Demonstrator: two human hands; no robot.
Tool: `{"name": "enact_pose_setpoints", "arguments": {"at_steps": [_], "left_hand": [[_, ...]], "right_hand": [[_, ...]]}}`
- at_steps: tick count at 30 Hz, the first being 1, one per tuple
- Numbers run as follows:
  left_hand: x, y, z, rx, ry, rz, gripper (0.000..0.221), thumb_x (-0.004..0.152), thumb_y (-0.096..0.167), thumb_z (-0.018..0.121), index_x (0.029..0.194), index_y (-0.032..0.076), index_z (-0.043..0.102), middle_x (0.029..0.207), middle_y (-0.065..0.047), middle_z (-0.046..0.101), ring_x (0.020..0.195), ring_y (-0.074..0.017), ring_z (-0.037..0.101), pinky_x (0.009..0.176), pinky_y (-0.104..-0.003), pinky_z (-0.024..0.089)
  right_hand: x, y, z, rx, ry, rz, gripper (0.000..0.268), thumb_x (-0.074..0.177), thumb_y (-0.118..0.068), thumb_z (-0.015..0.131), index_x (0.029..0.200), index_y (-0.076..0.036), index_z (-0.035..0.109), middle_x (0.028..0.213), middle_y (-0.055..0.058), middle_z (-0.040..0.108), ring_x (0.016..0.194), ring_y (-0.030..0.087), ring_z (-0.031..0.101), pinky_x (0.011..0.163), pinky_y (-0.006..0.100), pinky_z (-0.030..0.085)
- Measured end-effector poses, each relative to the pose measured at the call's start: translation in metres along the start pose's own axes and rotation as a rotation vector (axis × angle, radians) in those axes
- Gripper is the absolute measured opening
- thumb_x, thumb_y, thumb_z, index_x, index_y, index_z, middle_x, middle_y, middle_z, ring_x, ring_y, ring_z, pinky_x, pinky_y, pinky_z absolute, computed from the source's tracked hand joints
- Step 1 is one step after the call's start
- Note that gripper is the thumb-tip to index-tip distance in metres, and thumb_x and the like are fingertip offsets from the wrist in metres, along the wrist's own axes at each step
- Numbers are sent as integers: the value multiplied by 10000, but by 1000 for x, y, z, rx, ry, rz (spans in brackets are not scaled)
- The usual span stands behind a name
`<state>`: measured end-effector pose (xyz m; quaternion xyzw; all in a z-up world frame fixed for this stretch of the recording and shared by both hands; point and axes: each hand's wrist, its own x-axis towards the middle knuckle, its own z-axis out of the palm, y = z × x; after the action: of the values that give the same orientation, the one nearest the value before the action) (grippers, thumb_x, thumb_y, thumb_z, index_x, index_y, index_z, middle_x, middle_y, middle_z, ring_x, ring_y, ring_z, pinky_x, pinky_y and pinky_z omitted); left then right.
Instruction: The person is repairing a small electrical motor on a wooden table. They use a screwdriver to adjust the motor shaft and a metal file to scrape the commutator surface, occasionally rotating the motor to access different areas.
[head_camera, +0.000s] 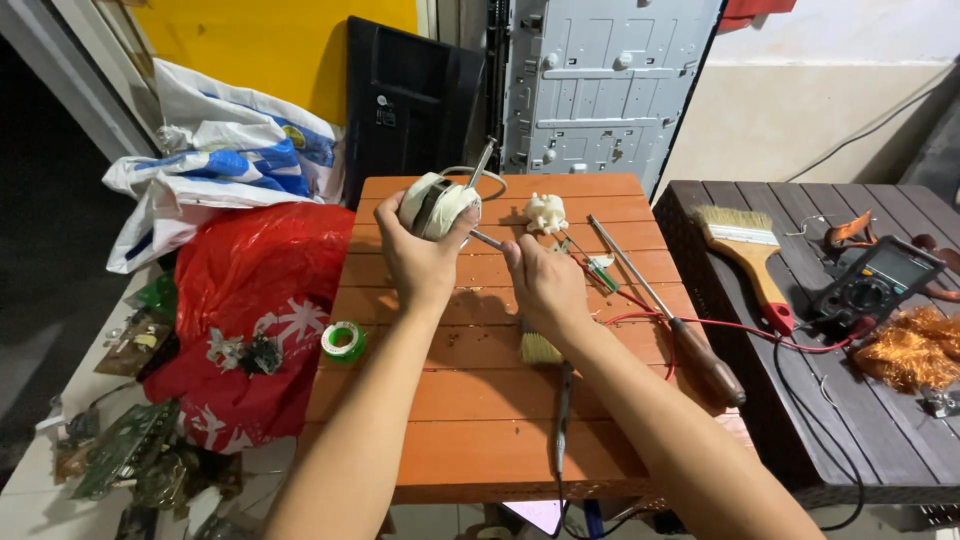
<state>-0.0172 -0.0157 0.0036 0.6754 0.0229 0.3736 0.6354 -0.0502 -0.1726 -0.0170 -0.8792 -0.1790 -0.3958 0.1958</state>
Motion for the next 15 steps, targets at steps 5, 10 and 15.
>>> {"name": "enact_pose_setpoints", "arguments": {"at_steps": [5,10,15], "left_hand": [[2,-1,-1,-34,-5,-38,882,650,437,982,1283,58,498,1197,-243,650,1169,-422,653,1005,-515,508],[8,-20,2,-8,6,-64,897,660,488,973,1295,79,488,1198,-231,657,1175,-407,658,1010,-512,518],[2,-14,3,-9,-31,-78,918,631,520,976,1290,88,504,1190,-216,678,1170,-394,668,1009,-501,527]], "right_hand": [[8,-4,0,-11,139,-116,276,1069,-314,565,850,-146,575,672,75,553,666,326,653,584,403,519],[18,-11,-13,-65,253,-298,107,1002,-203,668,971,-110,625,750,62,556,756,300,655,653,348,542],[7,12,5,-150,257,-296,310,1043,-327,637,807,-136,576,699,40,550,696,255,639,596,343,495]]}}
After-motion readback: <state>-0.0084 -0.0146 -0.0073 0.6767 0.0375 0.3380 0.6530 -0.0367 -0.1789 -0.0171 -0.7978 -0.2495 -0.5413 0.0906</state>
